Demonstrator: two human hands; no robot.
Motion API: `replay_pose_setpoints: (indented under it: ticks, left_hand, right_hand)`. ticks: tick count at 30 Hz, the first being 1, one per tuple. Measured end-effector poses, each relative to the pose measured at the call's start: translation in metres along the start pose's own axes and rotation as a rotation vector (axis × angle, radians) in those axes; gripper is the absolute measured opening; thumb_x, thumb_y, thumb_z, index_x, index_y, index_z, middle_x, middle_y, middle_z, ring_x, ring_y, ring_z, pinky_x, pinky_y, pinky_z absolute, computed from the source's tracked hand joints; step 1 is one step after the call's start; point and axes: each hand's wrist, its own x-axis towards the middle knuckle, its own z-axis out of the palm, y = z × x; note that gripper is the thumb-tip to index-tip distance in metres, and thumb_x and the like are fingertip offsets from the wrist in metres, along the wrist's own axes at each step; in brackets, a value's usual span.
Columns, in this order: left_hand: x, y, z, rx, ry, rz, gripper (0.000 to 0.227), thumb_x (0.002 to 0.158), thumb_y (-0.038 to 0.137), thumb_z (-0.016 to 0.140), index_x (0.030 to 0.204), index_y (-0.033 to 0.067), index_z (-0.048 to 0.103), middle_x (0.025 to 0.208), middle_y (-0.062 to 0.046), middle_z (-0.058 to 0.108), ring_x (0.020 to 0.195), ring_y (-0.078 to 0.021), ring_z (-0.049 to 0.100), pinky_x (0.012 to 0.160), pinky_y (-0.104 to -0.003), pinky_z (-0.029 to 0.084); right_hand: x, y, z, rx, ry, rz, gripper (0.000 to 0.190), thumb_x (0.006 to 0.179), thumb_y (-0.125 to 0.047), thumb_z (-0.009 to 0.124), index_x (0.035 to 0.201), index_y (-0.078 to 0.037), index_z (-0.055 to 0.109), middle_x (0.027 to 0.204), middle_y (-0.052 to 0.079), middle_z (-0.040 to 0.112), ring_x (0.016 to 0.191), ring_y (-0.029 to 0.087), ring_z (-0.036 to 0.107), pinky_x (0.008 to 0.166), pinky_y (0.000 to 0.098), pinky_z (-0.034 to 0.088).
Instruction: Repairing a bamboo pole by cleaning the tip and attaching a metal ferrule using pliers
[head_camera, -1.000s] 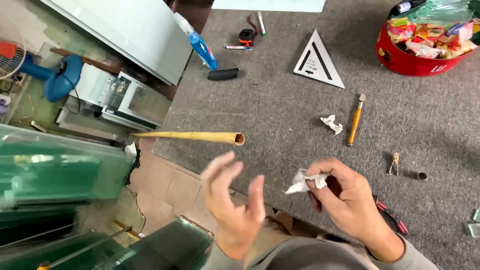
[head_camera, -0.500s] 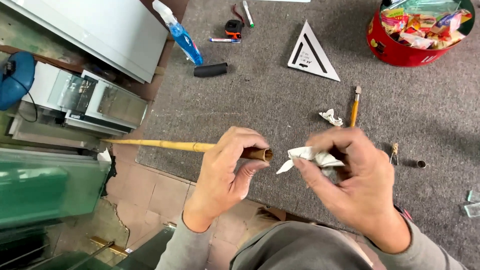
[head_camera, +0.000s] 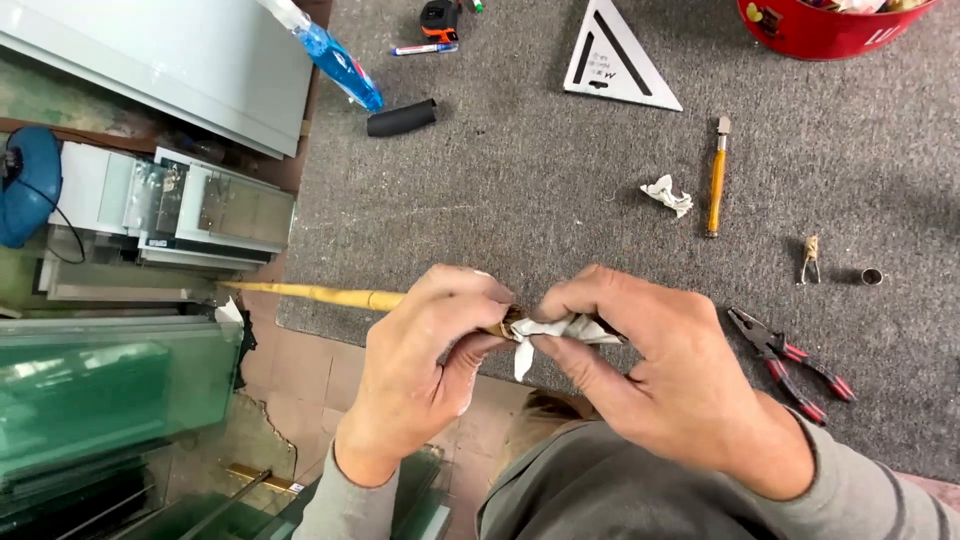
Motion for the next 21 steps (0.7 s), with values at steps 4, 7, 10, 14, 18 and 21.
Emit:
replay_pose_setpoints:
  ticks: [4,7,10,14,18,21]
  left_hand:
    - [0.009,0.013,-0.012,0.426,-0.071,0.197,0.024,0.111,-0.012,0.057,0.119,0.0082,0.068,0.124,-0.015,0.070,0.101,-0.0326,0.072,0.089,-0.044,0.056]
    - [0.020,0.032,-0.021,0.622,-0.158,0.271,0.027,0.109,-0.015,0.058,0.114,0.0086,0.070,0.120,-0.016,0.069,0.096,-0.0317,0.075,0.084,-0.043,0.059]
    - [0.026,0.040,-0.028,0.712,-0.256,0.296,0.025,0.109,-0.015,0.060,0.113,0.0089,0.067,0.119,-0.017,0.067,0.091,-0.0302,0.073,0.077,-0.039,0.059]
    - [0.024,0.036,-0.029,0.723,-0.318,0.244,0.037,0.104,-0.023,0.056,0.113,0.0108,0.068,0.122,-0.014,0.067,0.090,-0.0276,0.074,0.066,-0.033,0.055]
    - [0.017,0.037,-0.031,0.689,-0.277,0.203,0.018,0.107,-0.012,0.069,0.108,0.0064,0.072,0.121,-0.014,0.068,0.096,-0.0287,0.078,0.070,-0.034,0.060]
    - [0.003,0.030,-0.026,0.663,-0.184,0.218,0.014,0.105,-0.001,0.080,0.109,0.0083,0.071,0.121,-0.014,0.074,0.096,-0.0273,0.085,0.080,-0.036,0.069]
  right_hand:
    - [-0.015,0.010,-0.009,0.036,-0.037,0.208,0.005,0.103,-0.017,0.071,0.107,-0.016,0.069,0.083,-0.006,0.070,0.065,0.010,0.059,0.066,0.0271,0.049]
    - [-0.027,0.019,-0.010,0.189,-0.065,0.321,0.009,0.104,-0.006,0.062,0.101,-0.014,0.065,0.080,-0.003,0.064,0.059,0.011,0.057,0.059,0.0274,0.050]
    - [-0.037,0.026,-0.007,0.230,-0.073,0.387,0.011,0.100,-0.004,0.066,0.103,-0.015,0.068,0.093,-0.002,0.068,0.070,0.011,0.063,0.066,0.0263,0.053]
    - [-0.045,0.029,-0.004,0.165,-0.064,0.460,0.015,0.095,-0.015,0.082,0.101,-0.020,0.070,0.082,-0.008,0.068,0.060,0.010,0.047,0.058,0.0281,0.043]
    - [-0.041,0.024,-0.009,0.198,-0.081,0.328,0.010,0.106,-0.027,0.072,0.107,-0.019,0.066,0.074,-0.009,0.065,0.056,0.009,0.051,0.054,0.0273,0.046]
    - [-0.034,0.019,-0.007,0.227,-0.094,0.256,0.013,0.109,-0.024,0.065,0.116,-0.015,0.059,0.078,-0.007,0.067,0.059,0.012,0.052,0.061,0.0270,0.049]
